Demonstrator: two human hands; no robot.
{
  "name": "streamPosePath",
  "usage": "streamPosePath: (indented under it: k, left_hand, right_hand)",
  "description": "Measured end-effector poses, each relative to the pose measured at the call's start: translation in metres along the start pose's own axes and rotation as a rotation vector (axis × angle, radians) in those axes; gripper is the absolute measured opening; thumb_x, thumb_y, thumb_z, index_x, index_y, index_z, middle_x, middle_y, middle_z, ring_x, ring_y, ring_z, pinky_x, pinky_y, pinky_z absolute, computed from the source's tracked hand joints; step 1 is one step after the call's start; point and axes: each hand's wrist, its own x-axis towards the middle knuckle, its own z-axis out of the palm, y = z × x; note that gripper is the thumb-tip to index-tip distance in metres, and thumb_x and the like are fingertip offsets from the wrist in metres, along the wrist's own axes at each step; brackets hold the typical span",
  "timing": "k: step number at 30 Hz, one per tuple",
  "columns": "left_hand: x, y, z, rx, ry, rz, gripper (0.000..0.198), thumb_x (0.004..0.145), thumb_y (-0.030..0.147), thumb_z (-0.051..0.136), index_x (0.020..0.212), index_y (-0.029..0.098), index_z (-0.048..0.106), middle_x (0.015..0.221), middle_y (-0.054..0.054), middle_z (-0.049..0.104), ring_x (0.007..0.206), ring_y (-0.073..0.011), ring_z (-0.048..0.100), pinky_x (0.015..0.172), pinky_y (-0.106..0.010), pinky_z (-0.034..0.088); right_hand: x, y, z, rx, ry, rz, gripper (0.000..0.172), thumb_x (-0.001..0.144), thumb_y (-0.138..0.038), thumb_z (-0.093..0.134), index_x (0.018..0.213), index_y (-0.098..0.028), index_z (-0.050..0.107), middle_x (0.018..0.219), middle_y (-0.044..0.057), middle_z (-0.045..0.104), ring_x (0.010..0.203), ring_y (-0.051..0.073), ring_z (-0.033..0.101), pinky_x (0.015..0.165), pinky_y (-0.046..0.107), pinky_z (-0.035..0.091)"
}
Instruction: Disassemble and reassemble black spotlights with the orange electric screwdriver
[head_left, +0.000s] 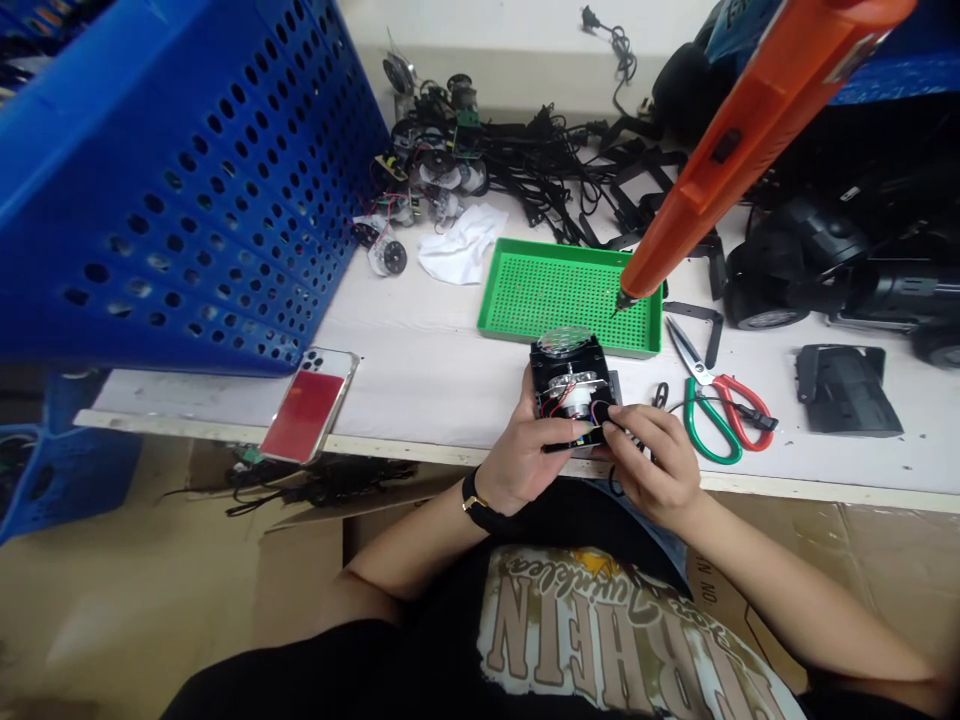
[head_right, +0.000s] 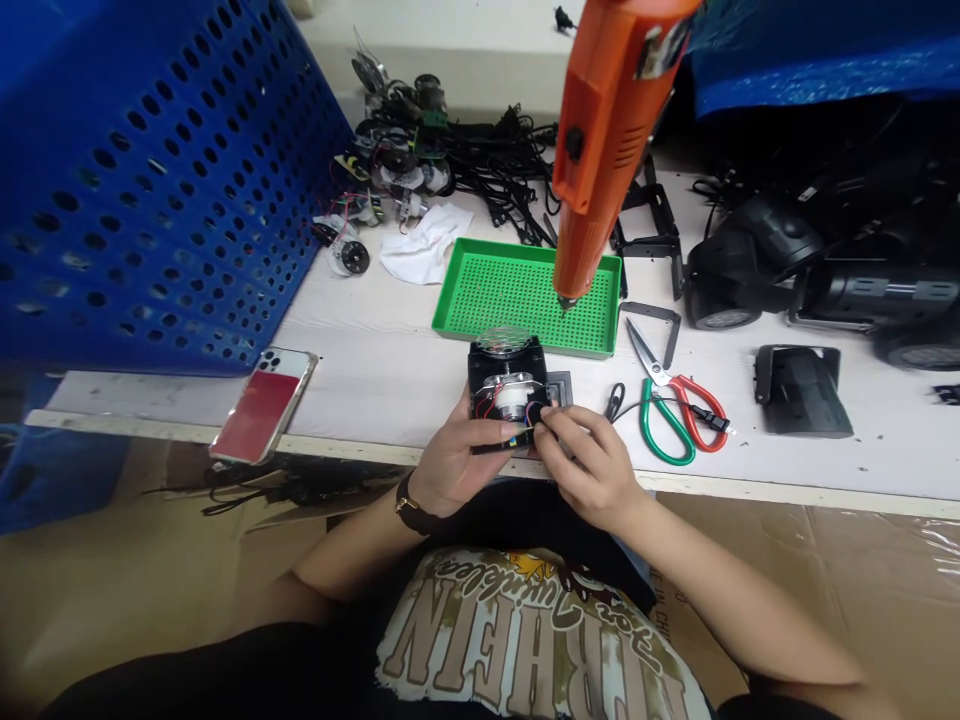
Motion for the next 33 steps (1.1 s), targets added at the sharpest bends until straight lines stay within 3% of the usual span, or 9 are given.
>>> streamPosePath:
  k: [5,9,13,16,18,20,25,29,33]
  left_hand:
    - [0.003,0.002,-0.001,0.010,0.070,0.019,0.088,0.065,0.006,0.081,0.144,0.029,0.051,0.106,-0.001,0.074,0.104,-0.0251,0.073,0.104,-0.048,0.052]
    - [0.003,0.010,-0.003,0.037,0.082,0.053,0.089,0.065,0.006,0.085,0.145,0.028,0.052,0.113,-0.004,0.076,0.112,-0.0296,0.074,0.110,-0.054,0.052]
    - [0.003,0.015,-0.005,0.036,0.068,0.034,0.096,0.064,0.007,0.087,0.149,0.031,0.051,0.117,-0.005,0.075,0.120,-0.0351,0.073,0.112,-0.062,0.052]
    - [0.002,0.015,-0.006,0.037,0.069,0.030,0.097,0.064,0.007,0.088,0.150,0.033,0.051,0.119,-0.005,0.075,0.120,-0.0357,0.073,0.113,-0.065,0.052]
    - [0.000,0.015,-0.007,0.037,0.073,0.033,0.095,0.065,0.008,0.088,0.150,0.033,0.052,0.117,-0.004,0.076,0.121,-0.0355,0.073,0.114,-0.065,0.051]
    - [-0.002,0.015,-0.010,0.039,0.081,0.037,0.092,0.067,0.009,0.088,0.149,0.033,0.053,0.116,-0.004,0.076,0.121,-0.0353,0.073,0.115,-0.065,0.051]
    - [-0.001,0.015,-0.018,0.054,0.103,0.058,0.089,0.067,0.009,0.089,0.147,0.031,0.055,0.120,-0.006,0.077,0.120,-0.0344,0.074,0.116,-0.062,0.053]
    - [0.001,0.011,-0.019,0.074,0.091,0.078,0.084,0.068,0.010,0.090,0.143,0.031,0.058,0.121,-0.005,0.076,0.124,-0.0328,0.072,0.119,-0.062,0.050]
    - [0.000,0.005,-0.018,0.076,0.067,0.098,0.077,0.068,0.012,0.091,0.137,0.033,0.063,0.128,-0.006,0.074,0.127,-0.0348,0.071,0.118,-0.063,0.051]
  right_hand:
    - [0.002,-0.009,-0.002,-0.064,-0.058,0.047,0.047,0.090,-0.006,0.072,0.136,-0.011,0.065,0.118,0.018,0.078,0.116,0.031,0.067,0.088,0.046,0.066]
    - [0.004,-0.008,-0.022,-0.024,-0.160,0.172,0.060,0.101,-0.051,0.062,0.148,-0.014,0.058,0.135,0.021,0.072,0.123,0.035,0.066,0.098,0.054,0.062]
    - [0.010,0.042,-0.051,-0.252,-0.105,0.537,0.036,0.105,-0.033,0.055,0.137,-0.022,0.067,0.121,0.013,0.078,0.110,0.029,0.074,0.094,0.045,0.061]
    - [0.020,0.089,-0.080,-0.554,-0.284,0.945,0.032,0.103,-0.034,0.050,0.121,-0.023,0.075,0.118,0.012,0.080,0.105,0.028,0.075,0.092,0.044,0.058]
    - [0.021,0.110,-0.102,-0.687,-0.318,1.076,0.035,0.101,-0.035,0.052,0.123,-0.021,0.074,0.116,0.015,0.080,0.108,0.033,0.073,0.093,0.047,0.056]
    - [0.011,0.120,-0.122,-0.779,-0.375,1.171,0.046,0.098,-0.044,0.058,0.135,-0.020,0.068,0.127,0.020,0.075,0.116,0.039,0.070,0.094,0.052,0.054]
    - [-0.049,0.129,-0.144,-0.710,-0.510,1.469,0.107,0.079,-0.070,0.074,0.167,-0.022,0.035,0.159,0.028,0.050,0.128,0.051,0.063,0.103,0.063,0.052]
    - [-0.081,0.130,-0.150,-0.658,-0.398,1.507,0.109,0.077,-0.076,0.072,0.167,-0.025,0.037,0.152,0.023,0.058,0.135,0.051,0.060,0.110,0.063,0.050]
    - [-0.064,0.116,-0.141,-0.773,-0.396,1.352,0.101,0.084,-0.077,0.065,0.164,-0.020,0.042,0.157,0.028,0.052,0.132,0.054,0.058,0.105,0.067,0.050]
